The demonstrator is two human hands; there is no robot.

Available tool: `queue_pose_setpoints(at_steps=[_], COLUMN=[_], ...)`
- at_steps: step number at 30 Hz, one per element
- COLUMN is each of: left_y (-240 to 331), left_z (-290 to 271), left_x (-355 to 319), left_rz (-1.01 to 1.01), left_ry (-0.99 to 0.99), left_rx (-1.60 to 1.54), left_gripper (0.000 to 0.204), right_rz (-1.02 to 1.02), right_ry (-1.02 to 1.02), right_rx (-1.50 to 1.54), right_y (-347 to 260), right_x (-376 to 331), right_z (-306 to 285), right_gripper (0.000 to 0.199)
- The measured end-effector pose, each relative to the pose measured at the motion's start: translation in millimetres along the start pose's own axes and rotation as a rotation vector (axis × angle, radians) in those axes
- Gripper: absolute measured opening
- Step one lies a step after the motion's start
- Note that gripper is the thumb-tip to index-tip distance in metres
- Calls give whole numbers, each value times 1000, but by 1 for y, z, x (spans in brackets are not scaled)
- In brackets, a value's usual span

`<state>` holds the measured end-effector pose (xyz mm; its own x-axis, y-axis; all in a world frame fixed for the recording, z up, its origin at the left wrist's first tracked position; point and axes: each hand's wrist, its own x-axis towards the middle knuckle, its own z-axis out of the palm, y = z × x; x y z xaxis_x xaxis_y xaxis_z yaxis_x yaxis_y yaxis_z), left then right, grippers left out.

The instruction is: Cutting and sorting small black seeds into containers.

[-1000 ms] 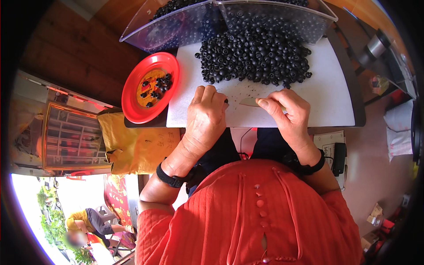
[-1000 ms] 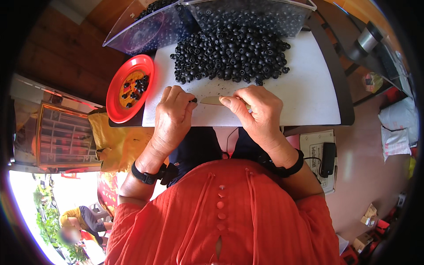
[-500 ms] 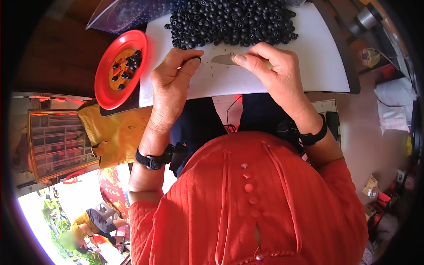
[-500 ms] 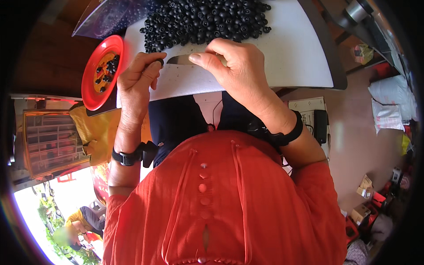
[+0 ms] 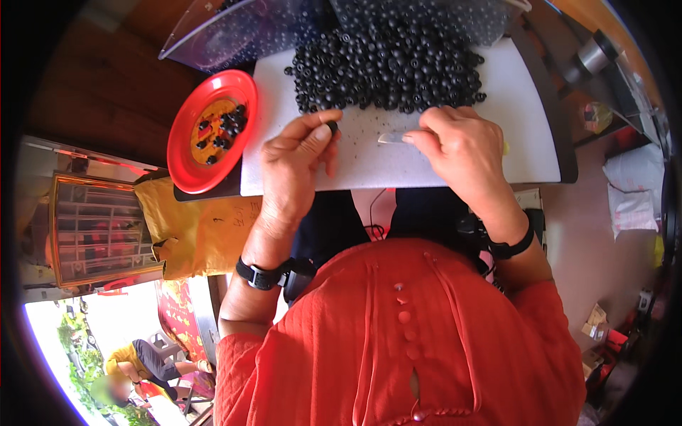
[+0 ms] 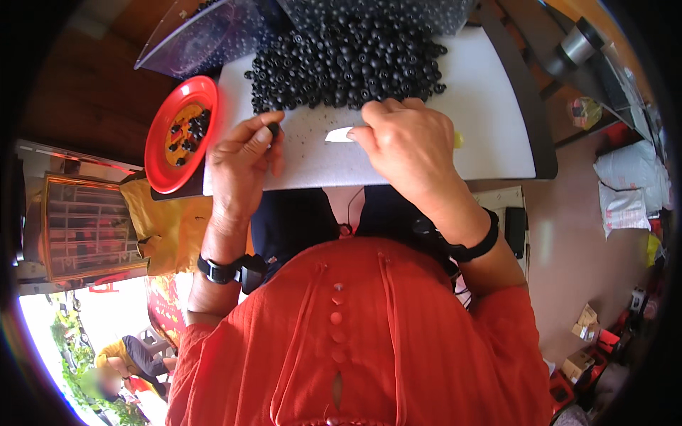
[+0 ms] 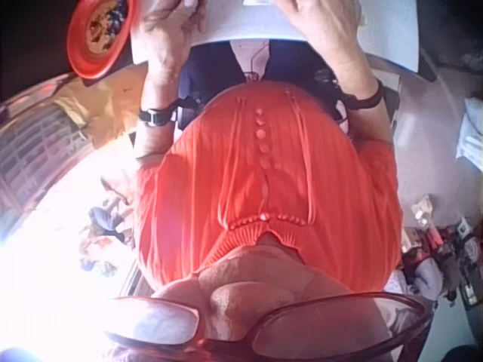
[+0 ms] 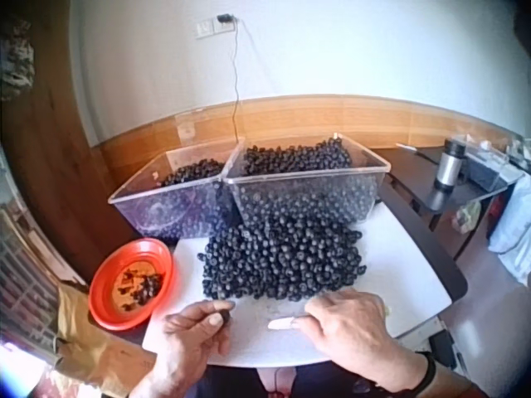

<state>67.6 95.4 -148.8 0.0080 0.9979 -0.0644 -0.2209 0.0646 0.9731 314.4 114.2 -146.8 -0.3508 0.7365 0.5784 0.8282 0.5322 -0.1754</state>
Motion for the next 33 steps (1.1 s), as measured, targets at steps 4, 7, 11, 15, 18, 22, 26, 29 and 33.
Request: queue_pose_setpoints(at_steps=[4,7,11,15,18,22,26,29,33], left_y=[-5,-4,-13,-15,-17,-19,-19,-20,-23], left_z=[0,7,9,7,7,6,7,7,6], left_x=[5,5,6,9,8,8,5,4,4], left_rz=[24,15,2,38,37,43,66,83,123], left_ry=[-83,-99,-119,-146,-152,-168,-157,-137,-136], left_rx=[-132,-193,-278,-331,-330,-339,-334,-299,-258], left_gripper=[23,23,25,27,28,28,28,28,29], right_rz=[302,321,298,244,242,222,232,241,226], right_ry=[-12,5,23,88,80,103,104,100,106], right_rx=[664,835,783,606,577,559,564,562,561], right_y=[-3,-12,-21,-22,-21,-21,-22,-22,-22], right_x=[8,11,12,14,13,13,12,11,9], right_z=[-6,3,21,27,30,31,31,31,33], right_gripper=[23,24,29,32,30,29,29,30,31])
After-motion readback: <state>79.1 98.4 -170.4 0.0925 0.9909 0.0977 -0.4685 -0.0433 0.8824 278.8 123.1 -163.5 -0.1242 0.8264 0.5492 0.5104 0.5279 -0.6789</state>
